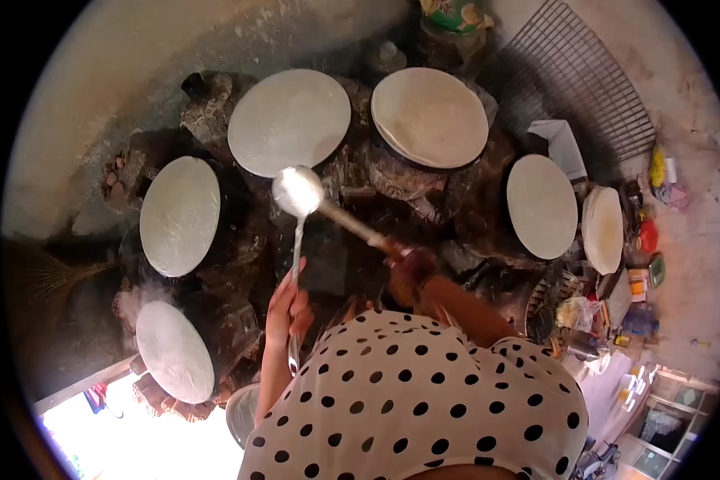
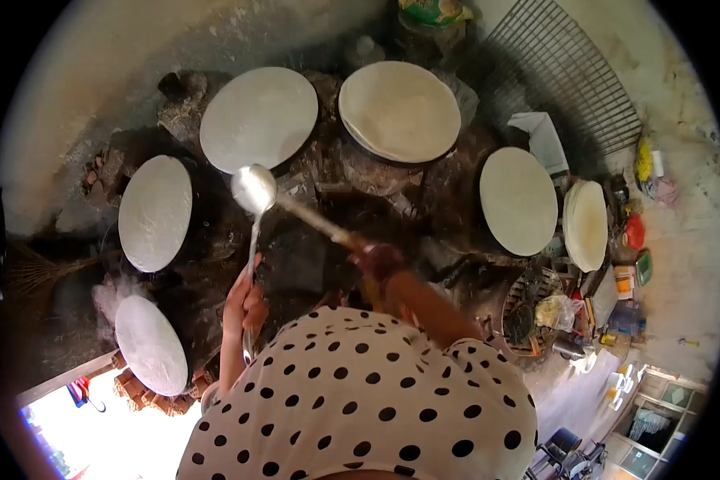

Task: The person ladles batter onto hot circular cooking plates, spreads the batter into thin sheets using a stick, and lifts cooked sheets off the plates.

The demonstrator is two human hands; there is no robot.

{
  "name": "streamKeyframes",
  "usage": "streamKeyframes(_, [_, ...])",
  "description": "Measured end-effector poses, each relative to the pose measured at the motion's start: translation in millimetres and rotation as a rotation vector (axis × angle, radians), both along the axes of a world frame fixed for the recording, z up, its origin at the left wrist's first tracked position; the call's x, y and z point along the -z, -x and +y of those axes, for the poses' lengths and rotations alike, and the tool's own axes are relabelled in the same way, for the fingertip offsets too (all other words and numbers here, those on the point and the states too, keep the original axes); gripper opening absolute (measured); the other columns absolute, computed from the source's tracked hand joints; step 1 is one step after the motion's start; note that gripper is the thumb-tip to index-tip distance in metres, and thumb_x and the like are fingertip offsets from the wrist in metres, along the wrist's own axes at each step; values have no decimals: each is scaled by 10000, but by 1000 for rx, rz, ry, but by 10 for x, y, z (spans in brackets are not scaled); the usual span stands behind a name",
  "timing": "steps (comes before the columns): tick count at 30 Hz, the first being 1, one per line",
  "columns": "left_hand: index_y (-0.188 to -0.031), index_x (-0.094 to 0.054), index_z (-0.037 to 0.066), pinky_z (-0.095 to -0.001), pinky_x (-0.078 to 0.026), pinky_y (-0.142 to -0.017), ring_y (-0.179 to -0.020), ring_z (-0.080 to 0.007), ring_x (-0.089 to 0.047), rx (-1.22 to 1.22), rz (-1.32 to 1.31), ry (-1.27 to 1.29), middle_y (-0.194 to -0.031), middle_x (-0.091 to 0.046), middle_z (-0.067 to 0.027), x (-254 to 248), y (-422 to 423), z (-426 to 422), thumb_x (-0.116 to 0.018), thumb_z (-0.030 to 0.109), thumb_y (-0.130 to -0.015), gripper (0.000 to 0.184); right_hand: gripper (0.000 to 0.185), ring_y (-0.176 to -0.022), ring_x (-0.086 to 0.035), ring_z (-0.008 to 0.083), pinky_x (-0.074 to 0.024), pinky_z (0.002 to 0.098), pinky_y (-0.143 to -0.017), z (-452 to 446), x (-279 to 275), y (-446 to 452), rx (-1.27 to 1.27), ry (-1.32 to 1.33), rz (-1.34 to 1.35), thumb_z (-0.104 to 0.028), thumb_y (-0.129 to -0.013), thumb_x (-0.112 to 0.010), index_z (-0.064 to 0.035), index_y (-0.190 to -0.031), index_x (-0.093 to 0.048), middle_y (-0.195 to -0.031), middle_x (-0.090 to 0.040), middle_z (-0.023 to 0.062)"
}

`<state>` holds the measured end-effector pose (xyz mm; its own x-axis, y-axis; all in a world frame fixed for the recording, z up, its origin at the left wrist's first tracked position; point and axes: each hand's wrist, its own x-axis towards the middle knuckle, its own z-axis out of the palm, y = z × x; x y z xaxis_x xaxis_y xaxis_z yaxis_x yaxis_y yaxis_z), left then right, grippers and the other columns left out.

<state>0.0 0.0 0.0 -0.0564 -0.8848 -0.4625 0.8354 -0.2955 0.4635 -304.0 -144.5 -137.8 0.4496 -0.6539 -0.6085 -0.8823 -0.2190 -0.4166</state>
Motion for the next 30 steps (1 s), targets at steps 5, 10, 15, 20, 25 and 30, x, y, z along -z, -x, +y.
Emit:
streamKeyframes(5, [-1422, -352, 77, -191, -238, -321, -350, -48, -254, -94, 72, -96, -552, -307, 38, -244, 29, -467, -393, 167, -1005, 429, 395, -1067, -590, 269, -472, 387, -898, -1134, 458, 175, -18, 407, 433, -386, -883, -545, -192, -1226, -577, -1182, -611, 90])
streamKeyframes(10, [-1392, -383, 47, -195, -262, -313, -345, -34, -300, -95, -620, -104, -571, -347, 47, -458, 524, -629, -395, 177, -1004, 410, 512, -1060, -582, 253, -489, 393, -858, -2075, 151, 180, -29, 939, -120, -383, -799, -652, -175, -1255, -545, -1095, -612, 88])
streamKeyframes(15, [-1380, -382, 60, -196, -288, -312, -376, -27, -330, -234, 78, -115, -589, -290, 58, -62, 703, -1016, -331, 138, -1020, 372, 647, -1065, -579, 258, -483, 390, -871, -2596, -105, -235, -143, 727, 47, -353, -777, -674, -189, -1345, -411, -1129, -573, 80])
streamKeyframes(20, [-1393, -362, 67, -195, -304, -321, -381, -30, -336, -309, 262, -140, -619, -317, 56, -136, 920, -936, -299, 152, -1023, 386, 274, -991, -619, 249, -525, 432, -771, -2807, -197, -246, -350, 696, 64, -280, -829, -584, -132, -1059, -599, -1022, -605, 78])
streamKeyframes(25, [-1395, -369, 70, -194, -257, -295, -364, -25, -312, -411, 222, -253, -604, -298, 52, -424, 754, -972, -304, 125, -1016, 388, 199, -854, -663, 204, -538, 373, -709, -3117, -839, -290, -543, 890, 139, -213, -830, -552, -126, -992, -629, -927, -631, 58])
streamKeyframes(30, [-1413, -352, 61, -182, -257, -314, -342, -41, -291, -198, -501, -37, -601, -367, 42, -813, 679, -1207, -356, 127, -1001, 417, 198, -814, -671, 253, -536, 375, -713, -4002, -1109, 126, -78, 1053, 61, -251, -882, -515, -124, -916, -663, -845, -687, 89])
